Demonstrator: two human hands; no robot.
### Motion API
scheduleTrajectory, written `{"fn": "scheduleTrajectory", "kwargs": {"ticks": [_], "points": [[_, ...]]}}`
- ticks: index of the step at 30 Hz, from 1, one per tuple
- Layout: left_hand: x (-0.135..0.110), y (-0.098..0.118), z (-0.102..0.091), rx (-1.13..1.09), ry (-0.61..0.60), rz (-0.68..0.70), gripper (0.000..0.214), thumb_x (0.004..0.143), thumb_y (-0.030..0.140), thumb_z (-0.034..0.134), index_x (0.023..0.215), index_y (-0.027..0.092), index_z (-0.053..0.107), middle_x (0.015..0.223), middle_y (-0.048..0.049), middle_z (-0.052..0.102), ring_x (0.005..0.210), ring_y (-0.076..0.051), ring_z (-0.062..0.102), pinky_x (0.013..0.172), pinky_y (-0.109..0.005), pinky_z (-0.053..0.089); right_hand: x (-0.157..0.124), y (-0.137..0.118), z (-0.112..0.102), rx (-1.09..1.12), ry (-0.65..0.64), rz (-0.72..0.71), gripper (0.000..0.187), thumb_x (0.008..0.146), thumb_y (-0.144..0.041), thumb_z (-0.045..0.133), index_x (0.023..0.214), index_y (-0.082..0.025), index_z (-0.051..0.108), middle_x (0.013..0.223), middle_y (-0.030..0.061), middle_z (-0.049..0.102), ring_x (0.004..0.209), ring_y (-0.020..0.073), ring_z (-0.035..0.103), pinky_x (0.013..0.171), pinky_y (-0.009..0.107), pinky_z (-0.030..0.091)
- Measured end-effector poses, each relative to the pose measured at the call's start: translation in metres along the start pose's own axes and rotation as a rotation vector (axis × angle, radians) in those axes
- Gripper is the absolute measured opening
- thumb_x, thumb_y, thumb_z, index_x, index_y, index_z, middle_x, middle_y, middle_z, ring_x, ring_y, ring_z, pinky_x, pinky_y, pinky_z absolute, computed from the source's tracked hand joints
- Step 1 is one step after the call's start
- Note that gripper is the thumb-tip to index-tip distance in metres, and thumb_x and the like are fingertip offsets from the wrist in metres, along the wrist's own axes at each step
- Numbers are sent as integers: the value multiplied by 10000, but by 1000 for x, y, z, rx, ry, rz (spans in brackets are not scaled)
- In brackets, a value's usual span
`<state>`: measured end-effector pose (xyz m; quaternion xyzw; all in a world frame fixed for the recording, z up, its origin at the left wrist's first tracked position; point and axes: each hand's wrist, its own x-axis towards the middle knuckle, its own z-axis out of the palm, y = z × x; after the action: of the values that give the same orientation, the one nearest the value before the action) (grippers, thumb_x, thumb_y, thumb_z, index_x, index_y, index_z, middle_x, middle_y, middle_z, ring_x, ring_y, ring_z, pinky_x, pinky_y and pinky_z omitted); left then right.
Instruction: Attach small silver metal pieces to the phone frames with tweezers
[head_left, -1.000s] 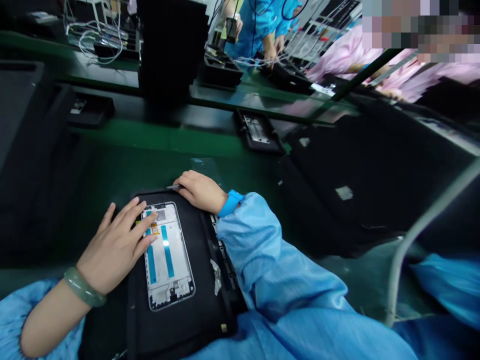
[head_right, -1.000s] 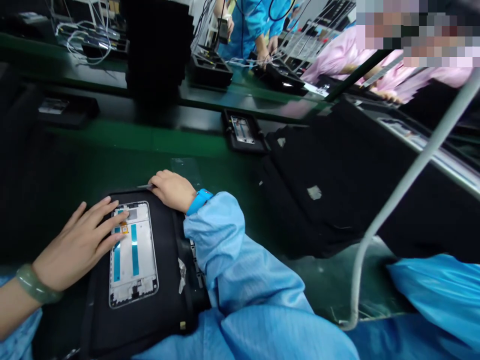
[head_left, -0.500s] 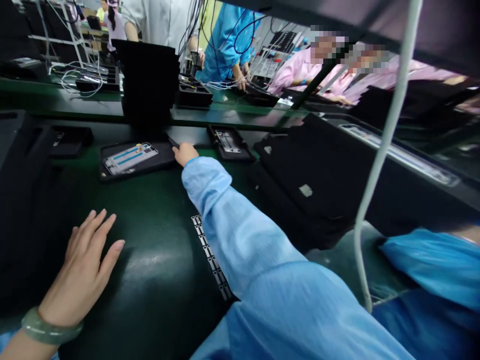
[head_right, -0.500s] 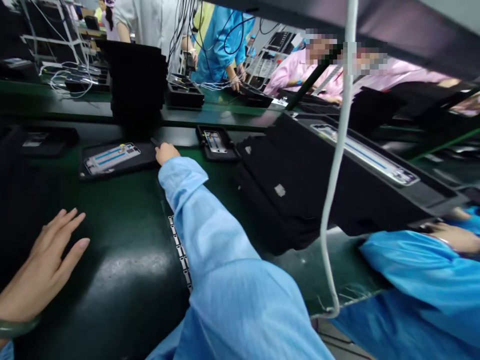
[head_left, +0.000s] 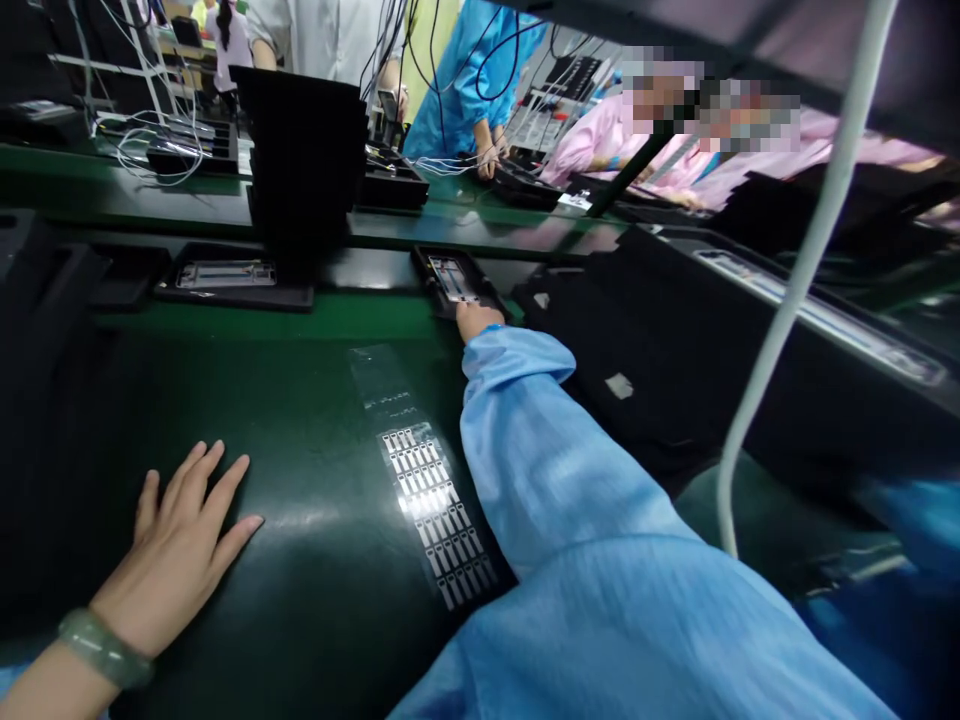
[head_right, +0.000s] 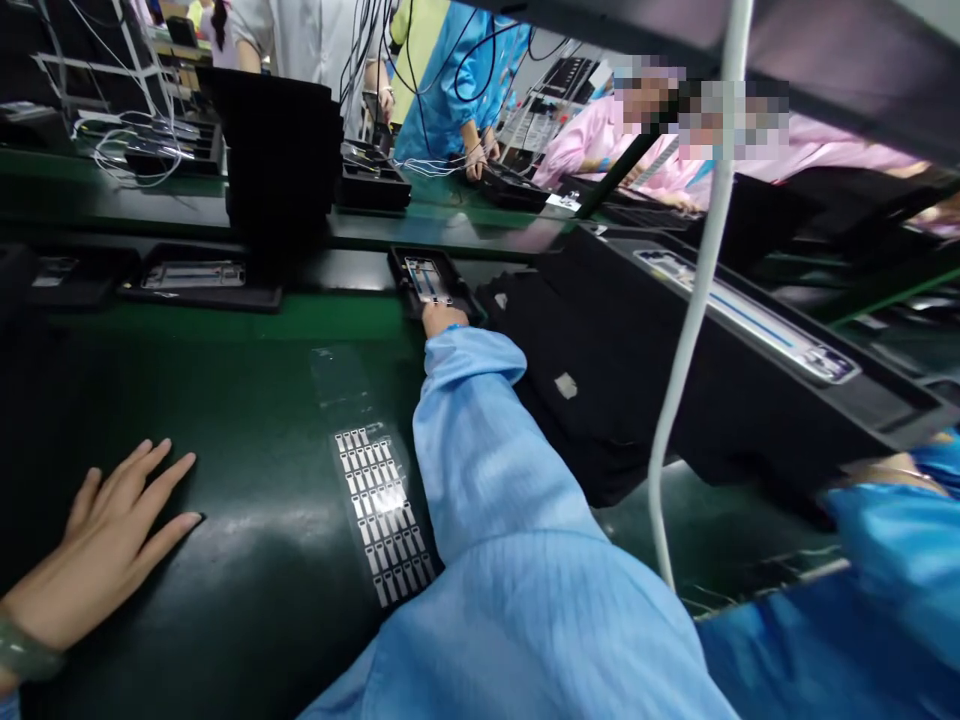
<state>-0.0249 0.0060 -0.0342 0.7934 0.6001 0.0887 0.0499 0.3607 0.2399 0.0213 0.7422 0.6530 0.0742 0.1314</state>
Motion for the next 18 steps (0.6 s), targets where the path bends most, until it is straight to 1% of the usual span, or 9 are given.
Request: {"fn": "scheduleTrajectory", "kwargs": {"ticks": [2, 3, 5, 7, 9, 12, 14, 16, 18], "points": [[2, 0, -1, -16, 0, -14, 581, 888, 533, 302, 1330, 191, 461, 1422, -154, 412, 1384, -307, 255, 1068, -624, 214, -1, -3, -2, -17, 55, -25, 318, 931, -280, 485, 1207, -124, 514, 1185, 122, 556, 1011, 213, 589, 836, 400, 498], [3, 0, -2, -24, 0, -21, 573, 889, 528, 306, 1323, 191, 468, 1417, -153, 419, 1384, -305, 255, 1070, -622, 212, -1, -6, -7, -22, 82, -51, 299, 952, -226, 423, 1215, -108, 504, 1187, 146, 552, 1012, 224, 593, 818, 390, 488], [5, 2, -4, -42, -4, -37, 562, 894, 518, 310, 1318, 187, 471, 1415, -151, 422, 1388, -299, 246, 1076, -619, 199, -3, -13, -20, -25, 138, -113, 325, 950, -111, 306, 1215, -69, 490, 1183, 201, 540, 1011, 253, 601, 773, 365, 457], [6, 3, -5, -69, -9, -46, 552, 898, 513, 317, 1319, 189, 468, 1418, -145, 422, 1392, -296, 236, 1082, -619, 184, -10, -20, -36, -24, 191, -176, 341, 926, -77, 283, 1195, -59, 493, 1169, 220, 538, 1002, 275, 602, 737, 350, 427], [8, 5, -7, -130, -1, -52, 533, 895, 508, 344, 1312, 201, 471, 1418, -136, 427, 1392, -297, 237, 1084, -626, 169, -25, -28, -52, -21, 233, -231, 321, 912, -102, 321, 1178, -71, 499, 1154, 209, 544, 986, 286, 599, 716, 343, 406], [9, 7, -11, -242, 30, -48, 507, 886, 500, 391, 1295, 214, 479, 1406, -123, 446, 1386, -296, 252, 1094, -624, 153, -63, -42, -72, -20, 289, -333, 296, 900, -129, 360, 1152, -109, 515, 1119, 169, 567, 934, 277, 605, 669, 326, 383], [10, 8, -14, -301, 41, -30, 516, 889, 499, 393, 1315, 213, 449, 1414, -113, 437, 1387, -282, 255, 1109, -591, 175, -98, -52, -82, -24, 334, -457, 271, 892, -116, 373, 1102, -108, 544, 1040, 155, 599, 863, 266, 612, 599, 317, 354], [11, 11, -18, -348, 54, -23, 552, 905, 497, 361, 1375, 207, 355, 1432, -122, 408, 1373, -263, 291, 1102, -543, 258, -138, -62, -87, -2, 363, -583, 256, 888, -99, 373, 1057, -108, 565, 976, 148, 615, 830, 256, 605, 536, 317, 320], [12, 16, -23, -528, 88, -75, 595, 915, 496, 344, 1425, 212, 232, 1423, -143, 407, 1321, -254, 388, 1053, -498, 369, -179, -73, -86, 30, 374, -721, 265, 897, -93, 350, 1002, -120, 593, 882, 139, 624, 781, 239, 592, 493, 325, 305]]}}
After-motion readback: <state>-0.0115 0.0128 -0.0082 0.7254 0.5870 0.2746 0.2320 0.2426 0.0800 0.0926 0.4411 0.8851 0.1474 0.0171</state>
